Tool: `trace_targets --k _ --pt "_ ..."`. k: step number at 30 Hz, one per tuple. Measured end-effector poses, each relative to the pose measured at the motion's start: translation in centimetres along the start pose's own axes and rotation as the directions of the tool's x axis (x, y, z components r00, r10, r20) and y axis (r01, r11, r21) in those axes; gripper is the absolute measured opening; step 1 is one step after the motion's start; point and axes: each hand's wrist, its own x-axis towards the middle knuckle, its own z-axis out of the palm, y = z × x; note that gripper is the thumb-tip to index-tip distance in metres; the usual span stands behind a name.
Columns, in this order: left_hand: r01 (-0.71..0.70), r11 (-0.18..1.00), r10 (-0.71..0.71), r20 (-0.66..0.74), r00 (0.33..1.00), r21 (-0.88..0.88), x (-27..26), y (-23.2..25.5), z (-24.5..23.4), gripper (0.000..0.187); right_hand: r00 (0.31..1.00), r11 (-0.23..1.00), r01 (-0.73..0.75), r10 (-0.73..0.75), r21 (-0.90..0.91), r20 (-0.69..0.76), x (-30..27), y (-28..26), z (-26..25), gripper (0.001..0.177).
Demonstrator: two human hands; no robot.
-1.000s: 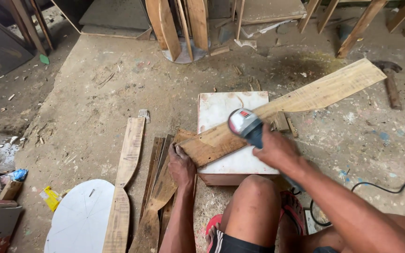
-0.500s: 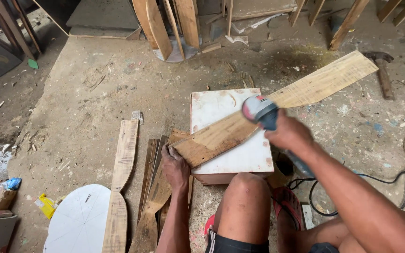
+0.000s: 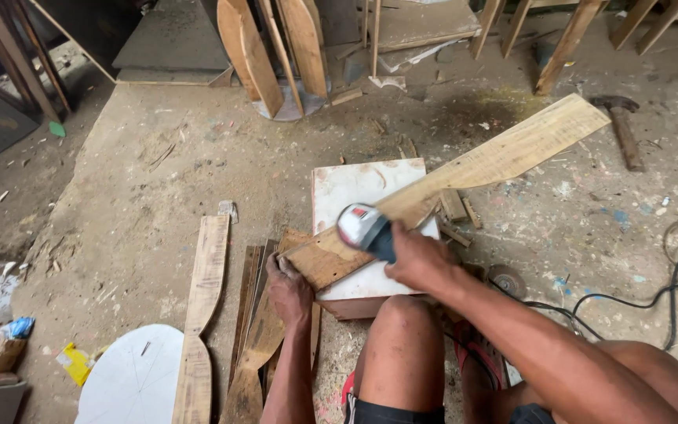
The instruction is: Sanding and shaping the edges of a wooden board using an angle grinder
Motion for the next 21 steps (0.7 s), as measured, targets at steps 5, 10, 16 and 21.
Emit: trace_targets --k 5,10,16,21 --pt "0.006 1.000 -0.005 -0.025 1.000 0.028 0.2 0.5 0.1 0.043 0.996 0.994 0.087 -0.086 -0.060 0.019 -0.3 -0.3 0.5 0.084" --pt "0.002 0.999 -0.001 -0.011 1.000 0.054 -0.8 0.6 0.1 0.045 0.989 0.985 -0.136 0.141 0.103 -0.036 -1.7 2.2 -7.5 0.078" --pt "-0.005 0.998 0.006 -0.014 1.000 0.060 -0.5 0.2 0.5 0.047 0.966 0.970 -0.201 0.220 0.136 -0.136 -1.0 4.1 -8.6 0.071" --pt "-0.025 0.998 0.024 0.011 1.000 0.057 -0.6 0.3 0.2 0.047 0.994 0.993 -0.098 0.102 0.073 -0.046 -2.0 0.8 -3.4 0.086"
